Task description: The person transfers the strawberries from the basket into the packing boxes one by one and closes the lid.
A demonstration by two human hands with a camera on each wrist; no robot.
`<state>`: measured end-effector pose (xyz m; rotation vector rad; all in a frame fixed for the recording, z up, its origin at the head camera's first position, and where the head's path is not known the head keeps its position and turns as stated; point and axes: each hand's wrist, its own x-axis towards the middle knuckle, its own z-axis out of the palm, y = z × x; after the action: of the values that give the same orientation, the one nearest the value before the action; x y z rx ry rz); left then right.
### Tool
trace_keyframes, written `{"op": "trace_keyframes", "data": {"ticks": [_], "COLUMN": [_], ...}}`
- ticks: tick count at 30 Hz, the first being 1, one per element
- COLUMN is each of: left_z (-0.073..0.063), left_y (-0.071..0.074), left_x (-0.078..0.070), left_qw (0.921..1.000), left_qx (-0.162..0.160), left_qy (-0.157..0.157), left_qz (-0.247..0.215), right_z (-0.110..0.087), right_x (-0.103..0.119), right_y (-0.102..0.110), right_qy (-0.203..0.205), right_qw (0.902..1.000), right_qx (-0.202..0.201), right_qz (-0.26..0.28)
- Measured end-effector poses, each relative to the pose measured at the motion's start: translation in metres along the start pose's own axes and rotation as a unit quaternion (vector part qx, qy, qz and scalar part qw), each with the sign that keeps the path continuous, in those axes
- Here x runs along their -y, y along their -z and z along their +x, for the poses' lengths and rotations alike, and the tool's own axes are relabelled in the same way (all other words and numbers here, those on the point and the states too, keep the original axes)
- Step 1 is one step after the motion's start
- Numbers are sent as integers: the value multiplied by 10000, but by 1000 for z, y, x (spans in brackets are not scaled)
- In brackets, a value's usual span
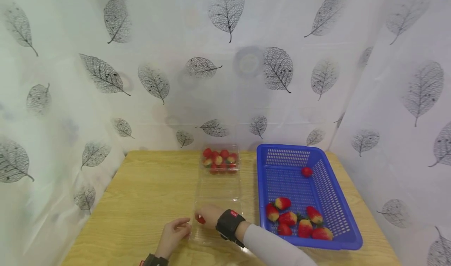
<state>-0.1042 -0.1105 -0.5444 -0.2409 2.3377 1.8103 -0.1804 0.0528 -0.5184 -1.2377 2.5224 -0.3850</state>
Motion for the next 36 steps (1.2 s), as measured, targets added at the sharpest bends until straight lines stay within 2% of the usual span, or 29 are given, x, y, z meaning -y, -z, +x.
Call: {"op": "trace_keyframes", "data": {"ticks": [4, 12, 20, 24, 27, 30, 32, 34, 36], "left_z": [1, 2, 2, 4, 4, 4, 3, 2, 2], "left_y": [-1, -2, -3, -3, -3, -3, -4, -3, -3], "left_x": [1, 0, 1, 1, 1, 0, 0, -2, -2], "left_qw": [10000, 9998, 9998, 9997, 9992, 9991, 9991, 9992, 9991], "left_qx": [-5, 25, 43, 25, 2, -17, -37, -53, -90], "left_qy": [-1, 217, 170, 256, 403, 418, 410, 383, 397], "left_qz": [-18, -11, -39, -1, 36, 51, 74, 93, 125], "right_z": [-1, -5, -7, -11, -18, -32, -43, -56, -68], "right_x": [-6, -8, -14, -18, -27, -44, -60, -78, -98], "right_y": [-9, -8, -7, 11, 37, 73, 96, 115, 126], "right_qy": [-202, -411, -150, -231, -313, -312, -466, -770, -1228], "right_qw": [9995, 9990, 9998, 9987, 9953, 9869, 9764, 9607, 9406], "right_qx": [94, 132, 110, 319, 162, -538, -1232, -1976, -2663], "right_qz": [-209, -133, -35, 314, 905, 1489, 1713, 1792, 1710]}}
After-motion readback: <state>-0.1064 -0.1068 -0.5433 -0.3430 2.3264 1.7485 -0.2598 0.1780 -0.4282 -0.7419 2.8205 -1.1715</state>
